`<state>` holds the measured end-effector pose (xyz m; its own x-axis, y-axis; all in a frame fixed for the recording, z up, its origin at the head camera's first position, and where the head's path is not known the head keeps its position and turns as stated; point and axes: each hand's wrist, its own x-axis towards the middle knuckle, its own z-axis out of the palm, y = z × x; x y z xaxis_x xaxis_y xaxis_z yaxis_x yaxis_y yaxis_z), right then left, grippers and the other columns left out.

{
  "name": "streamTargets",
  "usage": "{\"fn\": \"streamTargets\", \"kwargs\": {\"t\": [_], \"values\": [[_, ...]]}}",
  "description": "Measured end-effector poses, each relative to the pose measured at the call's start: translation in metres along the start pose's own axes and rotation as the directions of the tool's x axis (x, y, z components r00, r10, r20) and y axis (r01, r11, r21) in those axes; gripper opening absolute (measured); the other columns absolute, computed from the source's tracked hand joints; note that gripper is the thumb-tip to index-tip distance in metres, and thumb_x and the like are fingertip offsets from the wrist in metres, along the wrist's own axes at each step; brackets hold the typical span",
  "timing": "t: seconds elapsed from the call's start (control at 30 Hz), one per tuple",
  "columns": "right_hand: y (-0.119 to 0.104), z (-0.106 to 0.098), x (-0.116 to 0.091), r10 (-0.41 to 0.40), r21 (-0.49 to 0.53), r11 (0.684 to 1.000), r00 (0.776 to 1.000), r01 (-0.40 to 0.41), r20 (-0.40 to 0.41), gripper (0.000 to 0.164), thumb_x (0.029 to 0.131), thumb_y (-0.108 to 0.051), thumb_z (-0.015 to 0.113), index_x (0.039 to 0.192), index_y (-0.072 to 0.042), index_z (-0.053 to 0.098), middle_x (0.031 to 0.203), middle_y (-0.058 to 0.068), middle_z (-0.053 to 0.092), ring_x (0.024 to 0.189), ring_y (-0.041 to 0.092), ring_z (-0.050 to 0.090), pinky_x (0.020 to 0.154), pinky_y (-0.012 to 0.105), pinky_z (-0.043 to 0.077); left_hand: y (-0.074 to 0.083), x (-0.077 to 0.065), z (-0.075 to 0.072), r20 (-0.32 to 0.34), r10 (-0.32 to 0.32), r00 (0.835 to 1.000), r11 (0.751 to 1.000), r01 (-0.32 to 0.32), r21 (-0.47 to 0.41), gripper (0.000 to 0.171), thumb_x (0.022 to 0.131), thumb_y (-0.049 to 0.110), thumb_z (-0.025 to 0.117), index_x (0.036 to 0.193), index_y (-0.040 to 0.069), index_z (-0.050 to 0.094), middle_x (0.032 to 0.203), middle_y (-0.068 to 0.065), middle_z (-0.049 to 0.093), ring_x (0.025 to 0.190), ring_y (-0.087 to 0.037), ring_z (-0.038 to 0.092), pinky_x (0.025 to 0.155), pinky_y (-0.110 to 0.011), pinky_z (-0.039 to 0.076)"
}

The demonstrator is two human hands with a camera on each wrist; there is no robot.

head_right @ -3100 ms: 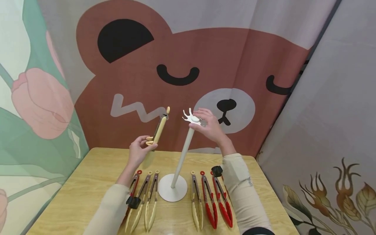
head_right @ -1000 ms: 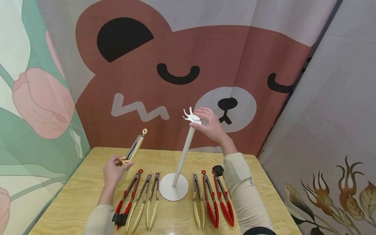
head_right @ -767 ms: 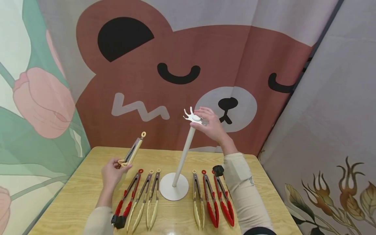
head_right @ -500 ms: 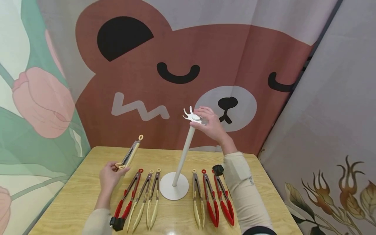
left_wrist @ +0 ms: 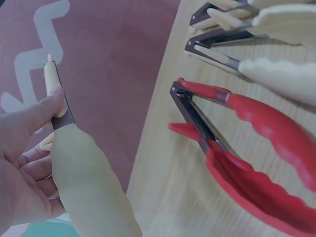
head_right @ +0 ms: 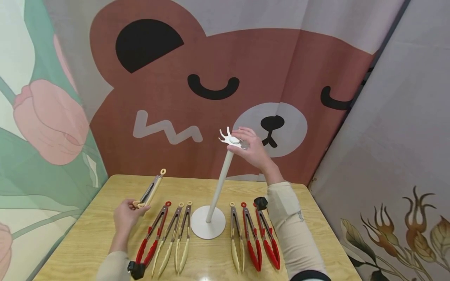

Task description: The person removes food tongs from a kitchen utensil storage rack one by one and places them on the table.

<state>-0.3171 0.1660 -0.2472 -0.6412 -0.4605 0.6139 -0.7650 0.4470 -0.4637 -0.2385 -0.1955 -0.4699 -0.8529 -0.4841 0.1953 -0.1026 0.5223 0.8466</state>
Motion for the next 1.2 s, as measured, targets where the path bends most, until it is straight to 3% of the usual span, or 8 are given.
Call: {"fn": "streamTargets", "kwargs": {"t": [0.17,0.3,0.6,1.2], "values": [[-0.021,-0.001,-0.001,-0.003,-0.004,1.0,1.0,0.003,-0.008,0.04,0.076,0.001,0.063,0.114,0.011,0.055,0.122,0.025,0.048,0.122,0.035,0.031,0.094,0.056,0.024,-0.009,0.001,0.001,0.004,0.0,1.0,0.999,0.0,0.034,0.048,0.068,0.019,0.078,0.099,-0.009,0.054,0.089,-0.025,0.057,0.075,-0.033,0.053,0.062,-0.044,0.042],[-0.039,-0.003,-0.002,-0.003,-0.002,1.0,1.0,0.003,-0.005,0.039,0.076,0.002,0.062,0.112,0.014,0.054,0.12,0.028,0.048,0.12,0.039,0.031,0.094,0.056,0.024,-0.016,0.0,0.003,0.014,0.006,1.0,0.999,-0.007,0.052,0.047,0.067,0.019,0.078,0.096,-0.01,0.055,0.084,-0.024,0.057,0.07,-0.031,0.052,0.057,-0.041,0.042],[-0.039,-0.003,-0.003,-0.012,0.002,1.0,1.0,0.012,-0.006,0.039,0.076,0.0,0.063,0.111,0.015,0.054,0.119,0.029,0.048,0.12,0.04,0.031,0.094,0.056,0.025,-0.03,-0.002,0.007,0.061,-0.032,0.998,0.996,0.027,0.086,0.046,0.066,0.02,0.079,0.091,-0.009,0.054,0.075,-0.018,0.055,0.062,-0.025,0.047,0.049,-0.031,0.036],[-0.038,-0.002,-0.003,-0.02,0.004,1.0,1.0,0.02,-0.014,0.038,0.076,0.002,0.063,0.111,0.014,0.054,0.12,0.028,0.048,0.12,0.039,0.031,0.095,0.055,0.024,-0.049,-0.005,0.009,0.098,-0.11,0.989,0.983,0.094,0.158,0.05,0.066,0.018,0.079,0.094,-0.013,0.052,0.076,-0.02,0.053,0.064,-0.026,0.046,0.053,-0.035,0.039]]}}
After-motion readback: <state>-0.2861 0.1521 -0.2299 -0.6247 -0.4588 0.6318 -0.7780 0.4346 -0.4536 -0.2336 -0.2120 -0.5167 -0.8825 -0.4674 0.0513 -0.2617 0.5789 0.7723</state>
